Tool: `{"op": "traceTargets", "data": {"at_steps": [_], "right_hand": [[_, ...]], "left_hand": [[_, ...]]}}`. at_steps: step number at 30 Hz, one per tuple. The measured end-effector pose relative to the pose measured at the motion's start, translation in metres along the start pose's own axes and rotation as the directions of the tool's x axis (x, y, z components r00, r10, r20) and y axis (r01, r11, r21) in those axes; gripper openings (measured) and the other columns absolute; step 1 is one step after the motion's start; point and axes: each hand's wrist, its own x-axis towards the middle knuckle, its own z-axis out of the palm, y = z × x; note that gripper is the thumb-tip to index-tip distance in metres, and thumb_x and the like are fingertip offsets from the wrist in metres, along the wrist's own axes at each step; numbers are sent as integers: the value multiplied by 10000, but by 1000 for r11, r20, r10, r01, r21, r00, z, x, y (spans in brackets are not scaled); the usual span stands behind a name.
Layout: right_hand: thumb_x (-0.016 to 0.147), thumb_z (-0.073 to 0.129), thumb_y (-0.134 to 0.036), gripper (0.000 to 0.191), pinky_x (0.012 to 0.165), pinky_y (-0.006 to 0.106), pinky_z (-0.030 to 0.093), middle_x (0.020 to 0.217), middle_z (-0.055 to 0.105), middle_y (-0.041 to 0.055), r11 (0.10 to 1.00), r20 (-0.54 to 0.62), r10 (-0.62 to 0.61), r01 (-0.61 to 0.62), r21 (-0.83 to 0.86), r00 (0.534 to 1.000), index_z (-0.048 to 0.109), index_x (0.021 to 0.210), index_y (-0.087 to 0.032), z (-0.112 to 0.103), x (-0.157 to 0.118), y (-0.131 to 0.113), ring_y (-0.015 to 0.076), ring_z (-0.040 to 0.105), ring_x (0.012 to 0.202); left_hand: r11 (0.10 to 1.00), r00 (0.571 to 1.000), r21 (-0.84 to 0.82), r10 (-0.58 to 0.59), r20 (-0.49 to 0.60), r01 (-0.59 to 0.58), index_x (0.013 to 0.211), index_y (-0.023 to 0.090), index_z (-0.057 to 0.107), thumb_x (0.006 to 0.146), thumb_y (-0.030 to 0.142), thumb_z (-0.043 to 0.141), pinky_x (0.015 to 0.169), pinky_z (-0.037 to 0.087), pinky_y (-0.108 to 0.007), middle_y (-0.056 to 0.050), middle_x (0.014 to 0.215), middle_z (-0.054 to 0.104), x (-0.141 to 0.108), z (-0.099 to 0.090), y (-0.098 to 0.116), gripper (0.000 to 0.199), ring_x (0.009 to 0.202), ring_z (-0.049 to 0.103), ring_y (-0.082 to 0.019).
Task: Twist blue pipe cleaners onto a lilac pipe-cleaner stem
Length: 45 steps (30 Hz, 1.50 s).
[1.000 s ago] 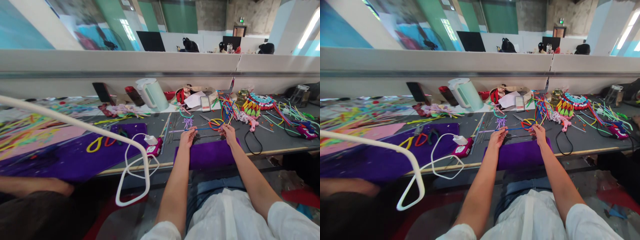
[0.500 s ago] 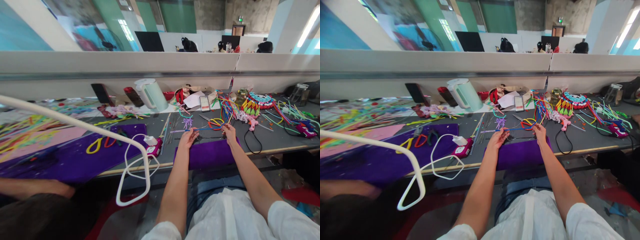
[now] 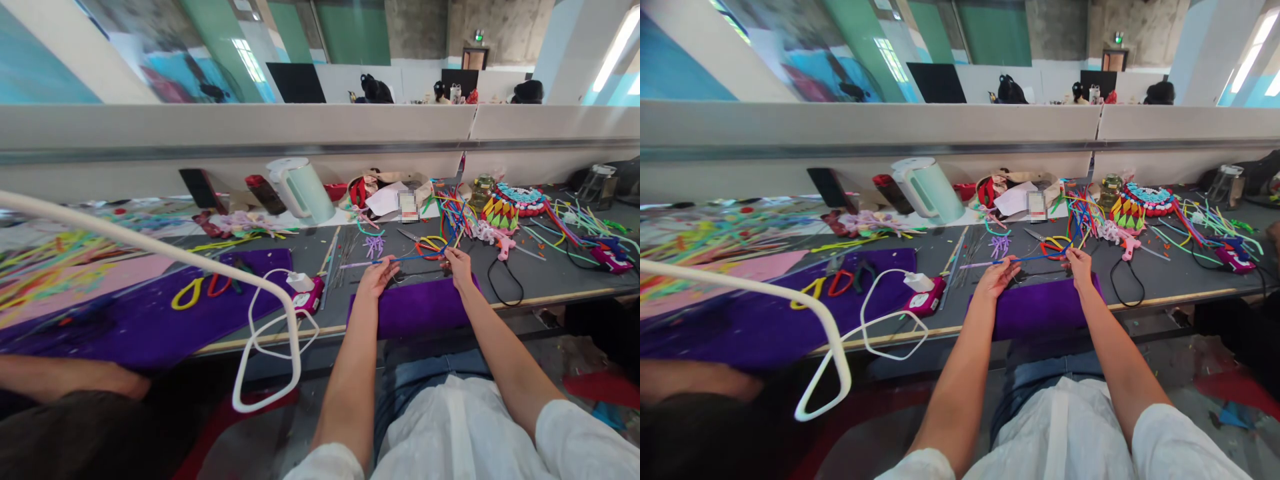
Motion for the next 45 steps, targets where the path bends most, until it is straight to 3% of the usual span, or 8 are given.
{"op": "traceTargets", "data": {"at_steps": [9,22,27,34,45], "right_hand": [[629,677,-281,283,638,277,565,861,684,25,999,120,-41,37,37,992,673,885,-161,1,-4,-2,149,641,728],[644,669,-235,268,691,328,577,816,671,26,997,133,-34,25,70,991,632,901,-167,4,-6,-5,161,655,747],[620,720,-263,270,666,317,581,717,647,1,997,147,-23,12,74,989,635,858,-168,2,-6,-4,156,654,689],[618,735,-349,328,584,274,554,739,687,41,999,168,34,-38,21,985,636,868,-162,3,-10,-8,153,652,641],[594,705,-308,345,468,219,478,641,660,4,995,157,73,-61,-82,985,624,895,-160,5,-12,-13,109,580,497]], "left_hand": [[1000,1000,-2,5,24,-5,850,82,663,784,123,603,814,516,-294,-85,837,697,1,-1,-1,98,774,653,-135],[999,999,-38,36,-39,-38,812,71,649,810,84,554,791,525,-249,-110,861,701,5,-2,-2,96,699,652,-104],[997,996,-75,23,-81,-29,803,71,645,833,69,513,773,529,-225,-103,854,699,4,0,0,135,684,652,-95],[995,995,-96,15,-102,-24,801,81,639,845,74,498,790,527,-223,-92,847,700,2,2,2,148,708,657,-98],[993,994,-116,4,-106,-16,841,87,635,839,81,513,828,516,-244,-97,855,699,5,0,0,122,733,662,-107]]}}
